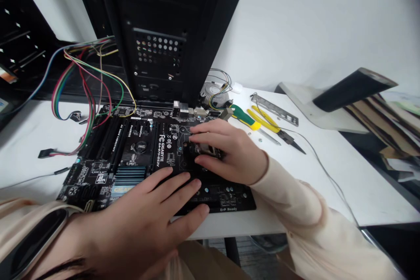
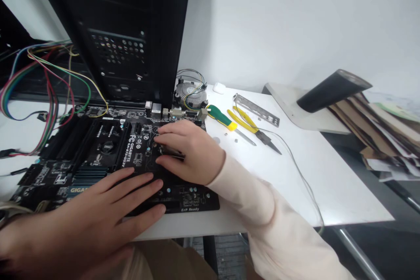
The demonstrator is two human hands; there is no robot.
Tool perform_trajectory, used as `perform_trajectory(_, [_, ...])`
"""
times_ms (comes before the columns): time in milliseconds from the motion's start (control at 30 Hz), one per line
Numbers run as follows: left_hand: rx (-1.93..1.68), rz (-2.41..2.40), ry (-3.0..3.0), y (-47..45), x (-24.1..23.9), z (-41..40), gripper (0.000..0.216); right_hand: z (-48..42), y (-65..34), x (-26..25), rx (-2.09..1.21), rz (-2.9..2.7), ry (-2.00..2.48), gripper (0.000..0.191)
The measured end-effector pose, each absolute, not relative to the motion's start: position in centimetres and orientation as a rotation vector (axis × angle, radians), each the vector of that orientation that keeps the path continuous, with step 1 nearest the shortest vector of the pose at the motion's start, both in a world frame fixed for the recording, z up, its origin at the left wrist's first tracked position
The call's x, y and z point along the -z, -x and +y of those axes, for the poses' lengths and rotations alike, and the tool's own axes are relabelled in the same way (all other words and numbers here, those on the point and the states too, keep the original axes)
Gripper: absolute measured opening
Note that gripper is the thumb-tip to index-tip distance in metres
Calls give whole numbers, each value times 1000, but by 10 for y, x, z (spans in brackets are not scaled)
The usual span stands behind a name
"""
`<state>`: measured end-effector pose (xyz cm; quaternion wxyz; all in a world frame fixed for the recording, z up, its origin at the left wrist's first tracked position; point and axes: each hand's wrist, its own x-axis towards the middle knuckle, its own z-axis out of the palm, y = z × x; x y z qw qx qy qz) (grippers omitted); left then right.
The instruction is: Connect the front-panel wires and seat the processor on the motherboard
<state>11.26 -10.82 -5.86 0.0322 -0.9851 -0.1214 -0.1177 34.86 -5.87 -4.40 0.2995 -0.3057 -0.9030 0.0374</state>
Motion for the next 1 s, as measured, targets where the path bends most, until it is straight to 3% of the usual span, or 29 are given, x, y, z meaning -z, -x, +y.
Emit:
perform_trajectory(300, [351,-375,3051,-112,55,-107,47,-60,-336,52,-66,-2434,789,12])
perform_trajectory(533, [346,-380,3086,-111,56,-108,49,-66,-345,35,-242,-2316,887,16])
perform_trajectory(767, [340,-369,3084,-111,56,-108,48,-66,-363,29,-578,-2114,949,29])
perform_trajectory(1000, [329,-366,3092,-110,57,-107,49,-64,-363,23,-619,-2095,1195,47])
